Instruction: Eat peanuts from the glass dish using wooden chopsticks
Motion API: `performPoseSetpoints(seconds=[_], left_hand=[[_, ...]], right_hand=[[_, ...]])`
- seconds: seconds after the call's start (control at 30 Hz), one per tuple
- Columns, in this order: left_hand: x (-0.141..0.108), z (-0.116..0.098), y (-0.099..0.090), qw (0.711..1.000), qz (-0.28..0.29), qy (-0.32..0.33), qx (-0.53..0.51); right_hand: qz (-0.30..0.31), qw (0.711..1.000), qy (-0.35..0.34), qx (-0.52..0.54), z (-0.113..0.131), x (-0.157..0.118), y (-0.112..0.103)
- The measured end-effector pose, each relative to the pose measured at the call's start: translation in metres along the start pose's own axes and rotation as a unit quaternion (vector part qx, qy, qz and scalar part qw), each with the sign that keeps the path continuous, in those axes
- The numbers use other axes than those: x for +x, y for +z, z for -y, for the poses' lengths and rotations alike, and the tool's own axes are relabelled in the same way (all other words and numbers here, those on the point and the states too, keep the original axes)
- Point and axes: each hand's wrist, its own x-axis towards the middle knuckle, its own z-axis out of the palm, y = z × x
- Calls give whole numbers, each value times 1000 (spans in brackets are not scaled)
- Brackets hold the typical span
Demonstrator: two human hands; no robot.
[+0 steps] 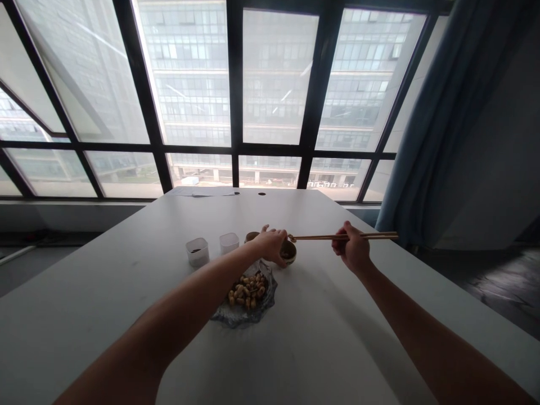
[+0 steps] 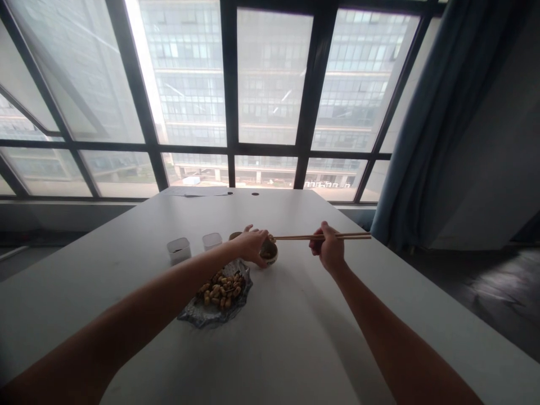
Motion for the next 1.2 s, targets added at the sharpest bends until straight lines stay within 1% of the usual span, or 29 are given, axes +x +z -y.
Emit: performPoseSetpoints(seconds=[0.1, 0.2, 0.4, 0.5, 0.6, 0.73, 0.8, 0.83, 0.87, 0.9, 0.93, 1.0, 1.07, 1.1, 1.13, 1.2], left_hand=[[-3, -5, 2, 999, -14, 25, 32], [-3, -7, 2, 999, -15, 26, 41], [-4, -5, -1, 1000, -9, 0, 15], [-4, -1, -1, 1000, -1, -16, -7], [-4, 3, 0, 999, 8, -32, -16], [-14, 8, -3, 999, 4, -37, -4], [-28, 16, -7, 999, -9, -34, -1], [-37, 22, -10, 999, -24, -33, -1], [-49, 29, -12, 998, -45, -34, 1], [-61, 38, -14, 997, -68, -34, 2], [-74, 49, -16, 994, -99, -37, 0], [-103, 72, -17, 986, -155, -57, -3], [-130, 94, -15, 978, -192, -85, 6], [-143, 104, -12, 973, -209, -101, 10], [-154, 112, -9, 967, -226, -120, 12], [-171, 124, -2, 954, -256, -153, 10]], right_hand=[[4, 1000, -3, -2, 2, -1, 1], [11, 1000, -9, -7, 5, -2, 3], [25, 998, -30, -41, 6, -8, 4], [44, 994, -50, -90, 5, -12, 6], [55, 985, -86, -139, 8, -15, 10], [48, 984, -114, -126, 19, -21, 18], [67, 986, -101, -113, 26, -27, 25], [87, 986, -86, -113, 29, -33, 30], [115, 984, -66, -119, 32, -39, 36], [156, 978, -45, -134, 34, -47, 42], [203, 967, -20, -151, 35, -56, 49], [311, 931, 42, -188, 36, -75, 62], [386, 895, 83, -209, 34, -93, 73], [402, 885, 92, -215, 32, -100, 77], [403, 884, 93, -218, 29, -106, 80], [375, 897, 74, -223, 23, -113, 84]])
